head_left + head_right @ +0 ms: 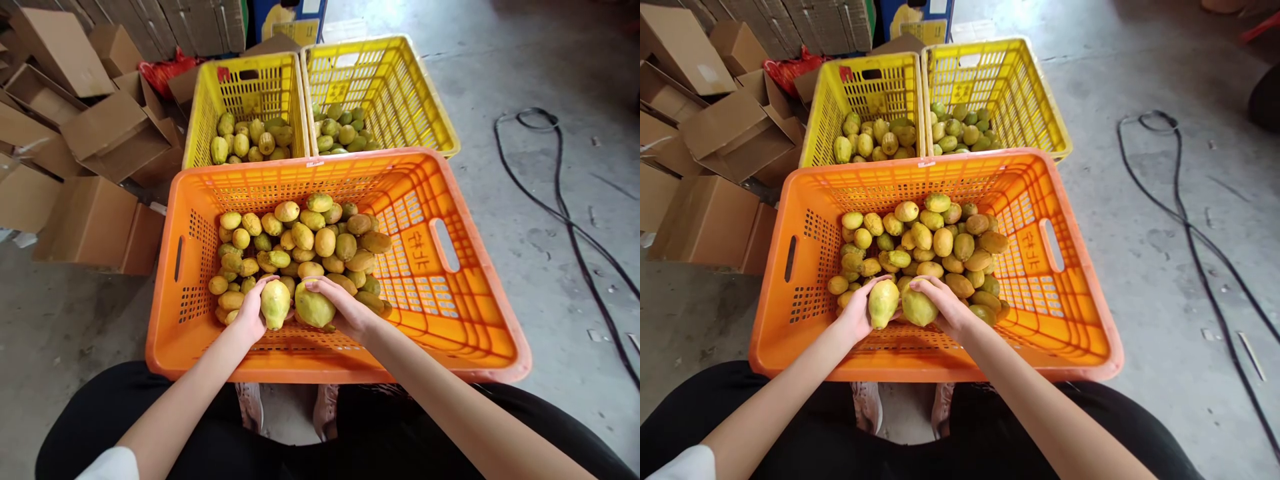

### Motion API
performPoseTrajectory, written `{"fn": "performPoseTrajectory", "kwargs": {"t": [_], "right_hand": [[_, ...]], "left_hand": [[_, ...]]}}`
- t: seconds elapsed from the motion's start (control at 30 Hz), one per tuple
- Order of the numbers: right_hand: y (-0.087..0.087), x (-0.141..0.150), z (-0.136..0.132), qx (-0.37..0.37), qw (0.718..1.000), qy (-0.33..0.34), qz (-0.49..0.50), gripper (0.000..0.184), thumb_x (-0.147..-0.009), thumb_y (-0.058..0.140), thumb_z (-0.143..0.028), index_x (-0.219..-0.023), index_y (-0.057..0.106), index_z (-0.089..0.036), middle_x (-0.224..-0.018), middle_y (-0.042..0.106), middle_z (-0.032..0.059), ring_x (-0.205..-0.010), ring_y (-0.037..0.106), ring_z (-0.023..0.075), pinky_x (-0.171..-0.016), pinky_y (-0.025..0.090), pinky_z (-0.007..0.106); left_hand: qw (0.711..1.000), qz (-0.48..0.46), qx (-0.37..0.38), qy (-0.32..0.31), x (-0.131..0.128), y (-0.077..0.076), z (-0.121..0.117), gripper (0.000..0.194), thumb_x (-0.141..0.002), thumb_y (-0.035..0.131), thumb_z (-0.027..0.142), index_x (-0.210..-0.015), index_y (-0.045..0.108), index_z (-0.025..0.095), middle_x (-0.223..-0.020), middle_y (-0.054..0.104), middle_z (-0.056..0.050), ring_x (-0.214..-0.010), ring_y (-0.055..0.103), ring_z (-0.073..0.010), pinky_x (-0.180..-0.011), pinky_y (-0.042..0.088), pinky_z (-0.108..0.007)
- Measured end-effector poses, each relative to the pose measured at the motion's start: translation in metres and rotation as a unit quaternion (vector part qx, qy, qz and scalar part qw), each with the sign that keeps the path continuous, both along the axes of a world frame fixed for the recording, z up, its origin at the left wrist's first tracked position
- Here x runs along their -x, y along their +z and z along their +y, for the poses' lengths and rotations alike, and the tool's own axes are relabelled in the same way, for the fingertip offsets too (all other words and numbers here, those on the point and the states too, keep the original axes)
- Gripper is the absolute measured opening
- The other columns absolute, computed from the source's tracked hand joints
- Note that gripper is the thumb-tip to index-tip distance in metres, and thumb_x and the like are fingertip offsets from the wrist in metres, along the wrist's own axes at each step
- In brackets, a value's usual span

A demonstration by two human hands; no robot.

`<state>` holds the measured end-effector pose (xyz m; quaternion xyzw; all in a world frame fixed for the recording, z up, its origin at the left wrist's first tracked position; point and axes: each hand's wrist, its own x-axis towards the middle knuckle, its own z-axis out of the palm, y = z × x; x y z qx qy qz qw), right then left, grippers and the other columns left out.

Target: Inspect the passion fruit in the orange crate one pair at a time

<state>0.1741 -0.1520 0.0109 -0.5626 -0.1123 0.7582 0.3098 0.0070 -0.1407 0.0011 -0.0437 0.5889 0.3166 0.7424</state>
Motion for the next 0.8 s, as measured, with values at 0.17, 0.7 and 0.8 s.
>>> {"fn": "performPoseTrajectory", "kwargs": {"t": [0.17,0.7,0.8], "right_hand": [[-0.0019,-0.0013,0.0016,0.057,0.998,-0.029,-0.018,0.017,-0.076,0.065,-0.032,-0.089,0.064,-0.021,-0.075,0.067,0.0022,-0.065,0.063,0.0172,-0.052,0.051,0.025],[0.0047,-0.0037,0.0066,0.078,0.996,-0.037,0.023,0.034,-0.078,0.050,-0.036,-0.103,0.067,-0.019,-0.078,0.071,0.0064,-0.064,0.066,0.0241,-0.046,0.049,0.031],[0.0060,-0.0026,0.0074,0.069,0.996,-0.051,0.033,0.032,-0.080,0.049,-0.036,-0.099,0.068,-0.019,-0.080,0.072,0.0060,-0.068,0.066,0.0222,-0.052,0.051,0.029]], "left_hand": [[1.000,-0.015,0.007,0.003,-0.0004,0.0036,0.0026,0.020,-0.093,0.048,0.027,-0.104,0.063,0.021,-0.078,0.066,-0.006,-0.069,0.071,-0.0225,-0.062,0.060,-0.037],[0.995,0.053,-0.061,-0.056,-0.0026,-0.0007,-0.0056,0.047,-0.070,0.080,0.022,-0.105,0.049,0.026,-0.088,0.064,-0.003,-0.069,0.071,-0.0216,-0.061,0.060,-0.036],[0.995,0.064,-0.054,-0.055,-0.0026,-0.0011,-0.0059,0.043,-0.071,0.078,0.024,-0.103,0.050,0.026,-0.088,0.063,-0.003,-0.069,0.071,-0.0218,-0.060,0.059,-0.036]]}}
